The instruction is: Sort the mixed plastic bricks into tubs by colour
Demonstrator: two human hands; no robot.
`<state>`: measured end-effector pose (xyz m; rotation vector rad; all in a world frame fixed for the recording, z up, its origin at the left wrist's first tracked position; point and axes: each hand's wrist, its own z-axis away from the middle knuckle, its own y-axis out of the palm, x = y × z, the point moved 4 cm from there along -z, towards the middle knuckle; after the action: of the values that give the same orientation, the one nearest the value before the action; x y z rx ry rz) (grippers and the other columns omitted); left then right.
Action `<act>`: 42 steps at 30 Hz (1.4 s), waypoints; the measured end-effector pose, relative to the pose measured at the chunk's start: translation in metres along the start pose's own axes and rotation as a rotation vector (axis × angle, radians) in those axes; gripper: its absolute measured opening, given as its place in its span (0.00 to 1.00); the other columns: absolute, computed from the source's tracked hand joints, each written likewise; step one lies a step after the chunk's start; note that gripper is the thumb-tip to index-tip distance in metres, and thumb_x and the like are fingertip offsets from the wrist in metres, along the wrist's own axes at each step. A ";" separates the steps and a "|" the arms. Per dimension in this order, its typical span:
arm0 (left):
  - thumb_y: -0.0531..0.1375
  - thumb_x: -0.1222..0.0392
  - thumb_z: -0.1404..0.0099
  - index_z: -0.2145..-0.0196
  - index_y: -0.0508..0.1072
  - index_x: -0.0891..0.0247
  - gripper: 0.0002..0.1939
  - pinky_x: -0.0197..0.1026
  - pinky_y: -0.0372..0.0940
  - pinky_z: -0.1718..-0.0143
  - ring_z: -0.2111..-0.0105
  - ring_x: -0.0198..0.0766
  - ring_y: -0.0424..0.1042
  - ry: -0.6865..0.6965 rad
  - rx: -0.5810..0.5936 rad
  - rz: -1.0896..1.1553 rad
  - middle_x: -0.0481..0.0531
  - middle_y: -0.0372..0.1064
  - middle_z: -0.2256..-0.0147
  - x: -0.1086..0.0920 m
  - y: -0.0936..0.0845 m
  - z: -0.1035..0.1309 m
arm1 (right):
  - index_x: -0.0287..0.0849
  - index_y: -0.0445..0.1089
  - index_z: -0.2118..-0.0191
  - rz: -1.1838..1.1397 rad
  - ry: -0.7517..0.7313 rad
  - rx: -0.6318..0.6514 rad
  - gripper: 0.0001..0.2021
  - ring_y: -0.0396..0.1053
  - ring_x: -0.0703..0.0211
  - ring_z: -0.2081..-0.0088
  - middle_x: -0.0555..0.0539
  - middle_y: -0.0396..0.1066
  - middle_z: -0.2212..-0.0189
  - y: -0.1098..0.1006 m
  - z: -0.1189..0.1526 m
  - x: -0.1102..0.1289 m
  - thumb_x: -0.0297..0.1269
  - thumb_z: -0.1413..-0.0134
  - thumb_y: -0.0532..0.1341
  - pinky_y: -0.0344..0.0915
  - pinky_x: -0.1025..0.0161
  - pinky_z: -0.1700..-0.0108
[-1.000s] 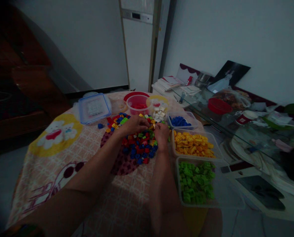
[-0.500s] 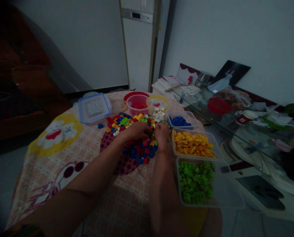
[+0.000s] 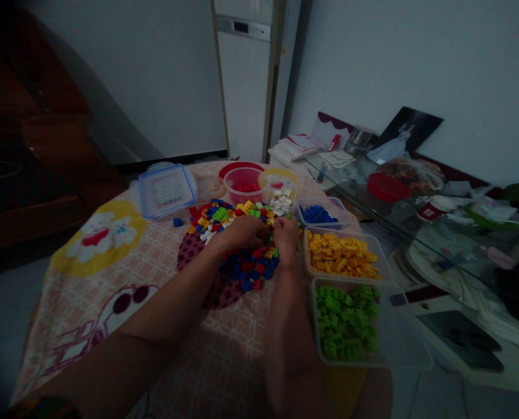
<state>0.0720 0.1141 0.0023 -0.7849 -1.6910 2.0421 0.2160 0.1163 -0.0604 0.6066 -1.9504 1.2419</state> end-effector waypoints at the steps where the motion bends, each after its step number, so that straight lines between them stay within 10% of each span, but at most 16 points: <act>1: 0.66 0.60 0.41 0.58 0.85 0.59 0.13 0.43 0.70 0.59 0.56 0.53 0.80 -0.006 0.000 -0.009 0.59 0.81 0.61 -0.001 0.000 0.000 | 0.42 0.81 0.67 -0.001 0.001 0.001 0.15 0.72 0.55 0.67 0.47 0.75 0.76 0.000 0.000 0.000 0.36 0.44 0.56 0.67 0.62 0.62; 8: 0.68 0.62 0.44 0.62 0.83 0.63 0.10 0.41 0.69 0.62 0.60 0.48 0.79 0.043 -0.062 0.077 0.57 0.80 0.63 0.001 0.001 -0.001 | 0.42 0.81 0.68 -0.012 0.019 0.016 0.15 0.72 0.55 0.69 0.47 0.75 0.76 0.000 0.001 0.000 0.38 0.43 0.55 0.67 0.62 0.63; 19: 0.70 0.57 0.48 0.65 0.78 0.67 0.14 0.36 0.68 0.70 0.74 0.34 0.73 -0.199 -0.678 1.116 0.47 0.75 0.74 0.087 -0.004 -0.007 | 0.42 0.81 0.67 -0.005 0.045 0.030 0.16 0.71 0.56 0.71 0.49 0.74 0.78 0.001 0.001 -0.001 0.39 0.42 0.55 0.66 0.64 0.65; 26: 0.68 0.63 0.45 0.54 0.77 0.70 0.20 0.39 0.74 0.61 0.67 0.36 0.79 -0.314 -0.900 1.525 0.52 0.79 0.67 0.099 0.002 -0.007 | 0.41 0.82 0.65 -0.005 0.065 0.041 0.16 0.72 0.56 0.70 0.48 0.74 0.77 0.000 0.002 0.002 0.37 0.42 0.56 0.67 0.63 0.63; 34: 0.67 0.60 0.45 0.57 0.79 0.70 0.18 0.40 0.74 0.62 0.67 0.38 0.78 -0.173 -0.662 1.306 0.54 0.79 0.68 0.091 -0.012 0.002 | 0.40 0.82 0.65 -0.013 0.063 0.036 0.16 0.72 0.55 0.69 0.48 0.75 0.77 -0.001 0.003 0.003 0.38 0.42 0.56 0.68 0.62 0.62; 42: 0.62 0.64 0.44 0.70 0.83 0.64 0.08 0.34 0.64 0.69 0.73 0.36 0.73 -0.126 -0.230 0.439 0.49 0.76 0.77 0.071 -0.028 0.019 | 0.41 0.81 0.67 -0.033 0.063 0.030 0.16 0.72 0.55 0.70 0.49 0.73 0.78 0.000 0.002 0.001 0.38 0.43 0.56 0.68 0.62 0.63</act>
<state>0.0034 0.1488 0.0186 -1.2175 -1.9902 2.2383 0.2143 0.1147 -0.0603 0.6055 -1.8656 1.2567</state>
